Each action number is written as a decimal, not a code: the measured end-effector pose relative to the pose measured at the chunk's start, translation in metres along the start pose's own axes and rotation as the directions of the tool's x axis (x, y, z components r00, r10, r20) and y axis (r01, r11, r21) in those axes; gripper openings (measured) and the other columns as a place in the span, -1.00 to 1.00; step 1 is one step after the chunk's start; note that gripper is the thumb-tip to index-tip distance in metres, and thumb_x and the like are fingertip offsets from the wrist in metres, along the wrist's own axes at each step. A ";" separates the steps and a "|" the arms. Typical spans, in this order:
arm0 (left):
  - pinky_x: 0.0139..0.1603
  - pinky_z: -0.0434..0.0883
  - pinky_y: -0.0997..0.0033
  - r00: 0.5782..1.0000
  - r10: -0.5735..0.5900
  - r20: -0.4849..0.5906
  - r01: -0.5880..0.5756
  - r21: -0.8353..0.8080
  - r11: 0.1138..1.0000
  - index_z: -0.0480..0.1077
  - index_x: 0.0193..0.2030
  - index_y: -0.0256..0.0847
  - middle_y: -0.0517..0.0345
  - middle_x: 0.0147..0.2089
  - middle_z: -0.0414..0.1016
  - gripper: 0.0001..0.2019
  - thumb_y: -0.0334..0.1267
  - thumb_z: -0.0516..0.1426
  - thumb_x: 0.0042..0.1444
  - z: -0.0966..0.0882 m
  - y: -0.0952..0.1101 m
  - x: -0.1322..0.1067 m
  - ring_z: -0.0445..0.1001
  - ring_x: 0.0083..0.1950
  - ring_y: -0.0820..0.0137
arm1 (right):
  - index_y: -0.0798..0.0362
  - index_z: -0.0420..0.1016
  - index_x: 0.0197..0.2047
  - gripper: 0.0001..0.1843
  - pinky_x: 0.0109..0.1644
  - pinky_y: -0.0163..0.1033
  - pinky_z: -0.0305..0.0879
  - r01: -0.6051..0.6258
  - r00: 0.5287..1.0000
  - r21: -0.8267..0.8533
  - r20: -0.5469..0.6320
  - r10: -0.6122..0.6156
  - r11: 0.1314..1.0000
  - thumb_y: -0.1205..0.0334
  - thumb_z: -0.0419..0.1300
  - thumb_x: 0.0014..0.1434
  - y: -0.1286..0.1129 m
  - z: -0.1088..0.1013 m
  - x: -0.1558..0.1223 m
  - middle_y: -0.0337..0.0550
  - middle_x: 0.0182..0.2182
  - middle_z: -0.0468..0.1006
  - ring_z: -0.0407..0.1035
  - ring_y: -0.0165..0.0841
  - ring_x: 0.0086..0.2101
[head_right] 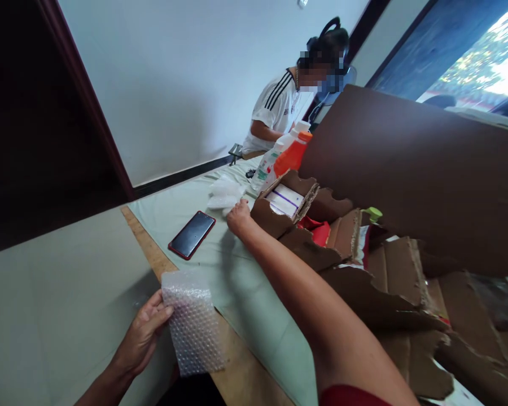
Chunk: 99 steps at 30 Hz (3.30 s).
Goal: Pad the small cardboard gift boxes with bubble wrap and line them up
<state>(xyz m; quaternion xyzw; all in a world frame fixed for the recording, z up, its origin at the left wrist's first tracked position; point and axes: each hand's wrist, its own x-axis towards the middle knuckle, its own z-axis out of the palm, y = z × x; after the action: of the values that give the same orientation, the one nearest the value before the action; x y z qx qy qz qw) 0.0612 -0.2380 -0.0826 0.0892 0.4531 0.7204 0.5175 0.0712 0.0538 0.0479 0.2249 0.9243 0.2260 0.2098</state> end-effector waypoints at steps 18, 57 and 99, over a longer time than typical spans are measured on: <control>-0.18 0.48 0.50 0.948 0.317 -0.026 -0.313 0.100 0.944 0.55 -0.08 -0.20 0.17 -0.26 0.66 -0.58 -0.23 0.44 -0.13 0.000 0.093 0.065 0.59 -0.30 0.41 | 0.01 0.56 -0.09 -0.34 -0.36 -0.30 0.23 0.078 0.869 0.703 0.299 0.394 -0.707 -0.13 0.58 -0.20 -0.022 0.141 -0.196 -0.24 -0.42 0.56 0.35 -0.38 -0.45; -0.44 0.32 0.46 0.582 -0.690 0.431 0.451 0.535 0.714 0.52 -0.40 -0.27 0.08 -0.41 0.54 -0.65 -0.11 0.41 -0.32 0.188 -0.075 -0.061 0.44 -0.45 0.38 | -0.07 0.19 0.41 0.08 0.34 0.09 0.21 0.249 0.572 0.643 0.507 0.645 -0.725 -0.40 0.41 -0.03 -0.143 0.202 -0.457 0.14 0.39 0.27 0.21 0.03 0.34; -0.15 0.38 0.20 0.690 -0.096 0.718 -0.723 0.676 -0.140 0.47 0.20 -0.10 -0.04 -0.14 0.60 -0.52 -0.14 0.21 0.12 0.142 -0.076 -0.003 0.54 -0.15 0.05 | -0.02 0.58 -0.01 -0.78 0.05 0.15 0.36 -0.627 0.368 0.722 -0.055 0.928 0.291 0.27 0.15 0.34 -0.167 0.242 -0.549 0.07 0.07 0.62 0.48 0.02 0.07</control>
<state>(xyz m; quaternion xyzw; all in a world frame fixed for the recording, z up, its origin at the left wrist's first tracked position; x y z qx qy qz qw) 0.1978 -0.1573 -0.0568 0.7477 0.6016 0.2157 0.1805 0.5815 -0.2813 -0.0766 0.6520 0.7152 0.0463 -0.2474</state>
